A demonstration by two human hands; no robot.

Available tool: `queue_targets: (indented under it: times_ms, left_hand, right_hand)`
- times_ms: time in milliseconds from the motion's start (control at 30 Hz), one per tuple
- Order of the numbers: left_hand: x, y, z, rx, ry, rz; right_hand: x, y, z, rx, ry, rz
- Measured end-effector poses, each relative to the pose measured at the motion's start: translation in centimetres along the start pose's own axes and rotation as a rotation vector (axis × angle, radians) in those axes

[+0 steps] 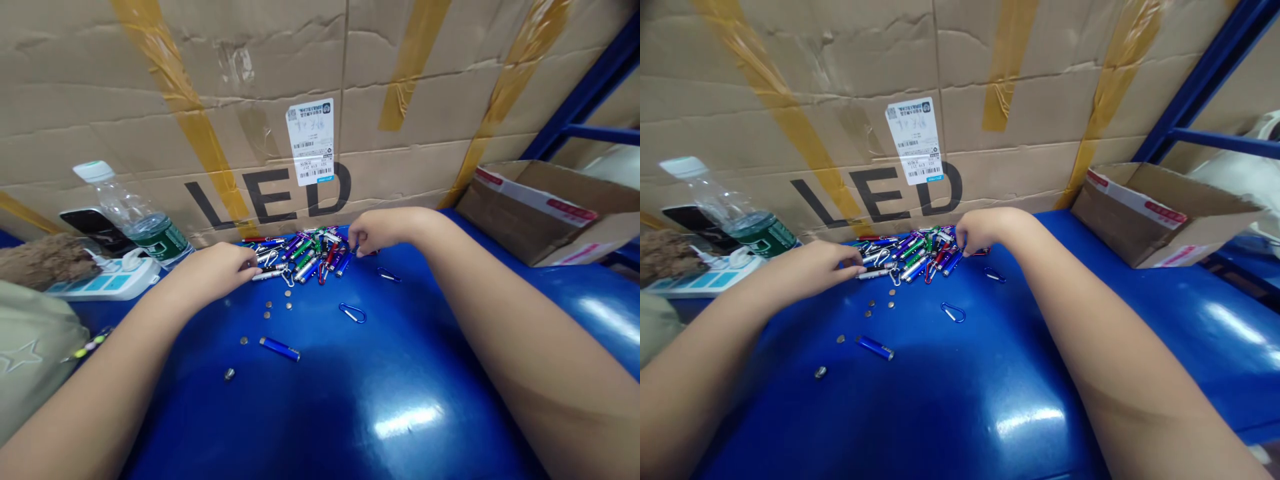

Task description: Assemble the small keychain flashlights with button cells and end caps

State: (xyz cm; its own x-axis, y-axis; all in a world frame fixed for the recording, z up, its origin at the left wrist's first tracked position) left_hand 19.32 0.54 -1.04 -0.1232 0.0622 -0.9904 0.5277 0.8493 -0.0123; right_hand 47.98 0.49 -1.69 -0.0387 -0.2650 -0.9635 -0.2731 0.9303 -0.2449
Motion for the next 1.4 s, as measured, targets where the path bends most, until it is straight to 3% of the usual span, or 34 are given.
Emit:
queue_targets:
  times_ms: [200, 300, 467, 667, 767, 900, 1067, 1233, 1400]
  left_hand:
    - [0.3, 0.2, 0.6, 0.03, -0.039, 0.028]
    - [0.8, 0.5, 2.1, 0.147, -0.144, 0.075]
    - [1.8, 0.9, 4.4, 0.398, -0.216, 0.188]
    - [2.6, 0.9, 4.3, 0.433, -0.128, 0.188]
    - [2.7, 0.8, 4.3, 0.436, -0.131, 0.193]
    - [2.0, 0.8, 3.4, 0.435, -0.143, 0.196]
    - [0.0, 0.7, -0.6, 0.264, -0.088, 0.251]
    - [-0.3, 0.6, -4.0, 0.119, -0.076, 0.178]
    - [0.8, 0.9, -3.6, 0.096, -0.072, 0.103]
  right_hand:
    - [0.7, 0.5, -1.4, -0.096, 0.015, -0.008]
    - [0.9, 0.7, -1.5, -0.129, 0.042, -0.01]
    - [0.8, 1.2, -0.5, -0.119, 0.022, 0.105]
    - [0.3, 1.3, 0.2, -0.06, -0.016, 0.204]
    - [0.2, 1.4, -0.2, -0.103, -0.012, 0.269]
    - [0.8, 1.7, -0.6, -0.139, 0.03, 0.208]
    - [1.6, 2.2, -0.1, -0.12, 0.026, 0.144]
    - [1.4, 2.0, -0.1, -0.081, 0.011, 0.139]
    - [0.8, 1.3, -0.9, -0.089, 0.018, 0.139]
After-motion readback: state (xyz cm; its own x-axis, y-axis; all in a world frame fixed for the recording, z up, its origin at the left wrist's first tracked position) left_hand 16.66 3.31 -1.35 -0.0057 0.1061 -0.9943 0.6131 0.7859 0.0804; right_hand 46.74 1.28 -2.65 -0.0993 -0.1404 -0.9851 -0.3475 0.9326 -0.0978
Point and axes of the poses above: each hand's wrist, its own y-axis towards the middle knuckle, its own x-axis out of the palm, z = x × y, the point moved 2 cm from there along y, towards the middle knuckle, and after that the axes turned 8 degrees about z, right-handed, at the moved point
